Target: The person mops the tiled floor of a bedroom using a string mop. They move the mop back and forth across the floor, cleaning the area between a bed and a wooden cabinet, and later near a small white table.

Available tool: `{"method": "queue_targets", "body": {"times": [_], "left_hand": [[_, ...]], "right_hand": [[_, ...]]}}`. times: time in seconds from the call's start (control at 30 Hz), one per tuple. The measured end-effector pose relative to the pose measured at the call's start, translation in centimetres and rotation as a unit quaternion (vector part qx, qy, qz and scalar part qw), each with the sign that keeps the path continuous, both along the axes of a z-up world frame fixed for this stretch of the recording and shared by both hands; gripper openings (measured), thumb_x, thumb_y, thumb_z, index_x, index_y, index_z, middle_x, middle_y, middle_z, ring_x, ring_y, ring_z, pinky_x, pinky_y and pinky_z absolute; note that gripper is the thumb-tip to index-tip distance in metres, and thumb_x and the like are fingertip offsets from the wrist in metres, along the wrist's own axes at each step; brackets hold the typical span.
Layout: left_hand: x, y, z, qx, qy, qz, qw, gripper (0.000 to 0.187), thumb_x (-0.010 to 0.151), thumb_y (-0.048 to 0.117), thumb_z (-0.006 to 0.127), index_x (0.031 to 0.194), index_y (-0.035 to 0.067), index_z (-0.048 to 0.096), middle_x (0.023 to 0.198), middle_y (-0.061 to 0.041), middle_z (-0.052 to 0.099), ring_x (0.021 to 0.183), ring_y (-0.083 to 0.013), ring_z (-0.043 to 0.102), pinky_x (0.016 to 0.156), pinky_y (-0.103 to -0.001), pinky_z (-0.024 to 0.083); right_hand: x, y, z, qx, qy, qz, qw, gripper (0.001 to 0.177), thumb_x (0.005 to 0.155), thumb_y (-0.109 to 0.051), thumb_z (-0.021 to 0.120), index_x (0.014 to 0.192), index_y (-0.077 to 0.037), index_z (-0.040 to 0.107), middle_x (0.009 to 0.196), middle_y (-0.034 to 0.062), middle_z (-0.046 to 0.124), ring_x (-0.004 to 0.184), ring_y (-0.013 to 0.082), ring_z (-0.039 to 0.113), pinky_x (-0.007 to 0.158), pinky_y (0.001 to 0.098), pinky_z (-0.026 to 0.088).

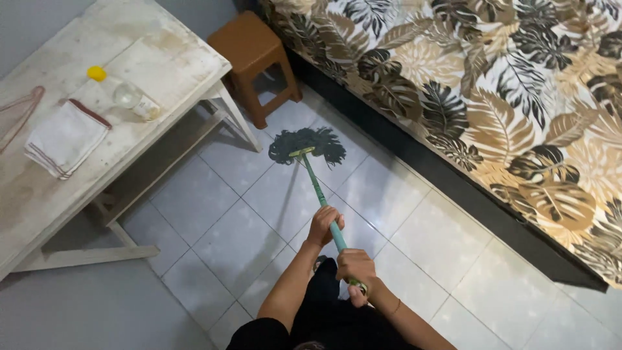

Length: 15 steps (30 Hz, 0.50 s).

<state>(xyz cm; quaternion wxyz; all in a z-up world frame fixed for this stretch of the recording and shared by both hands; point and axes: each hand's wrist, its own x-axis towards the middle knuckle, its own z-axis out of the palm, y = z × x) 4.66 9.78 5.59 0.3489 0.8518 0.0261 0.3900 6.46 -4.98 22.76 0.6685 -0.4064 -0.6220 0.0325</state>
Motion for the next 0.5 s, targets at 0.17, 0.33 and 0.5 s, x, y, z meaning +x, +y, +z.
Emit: {"method": "queue_targets", "body": {"times": [0.17,0.33,0.5], "left_hand": [[0.2,4.6,-0.7,-0.002,0.103,-0.003,0.995,0.030,0.102,0.012,0.052,0.075,0.010,0.039,0.071,-0.006,0.044,0.068,-0.0260,0.045,0.070,-0.039,0.040],[0.8,6.3,-1.7,-0.011,0.142,-0.009,0.990,0.030,0.100,0.010,0.057,0.076,0.012,0.039,0.076,-0.006,0.050,0.074,-0.0278,0.050,0.074,-0.040,0.042],[0.3,3.5,-1.9,-0.091,0.160,0.016,0.983,0.032,0.095,0.004,0.065,0.071,0.011,0.044,0.070,-0.006,0.052,0.071,-0.0310,0.058,0.074,-0.041,0.049]], "right_hand": [[1.2,3.8,-2.3,-0.008,-0.037,-0.001,0.999,0.049,0.105,-0.036,0.033,0.069,-0.010,0.053,0.057,0.0015,0.042,0.045,0.0205,0.042,0.051,0.0340,0.039],[1.7,4.6,-5.6,-0.029,-0.035,-0.019,0.999,0.050,0.106,-0.037,0.034,0.069,-0.009,0.054,0.057,0.0030,0.045,0.046,0.0204,0.044,0.053,0.0340,0.040],[0.9,2.3,-6.4,-0.024,0.005,-0.034,0.999,0.045,0.102,-0.028,0.038,0.067,-0.010,0.061,0.055,-0.0001,0.042,0.043,0.0187,0.044,0.046,0.0321,0.044]]}}
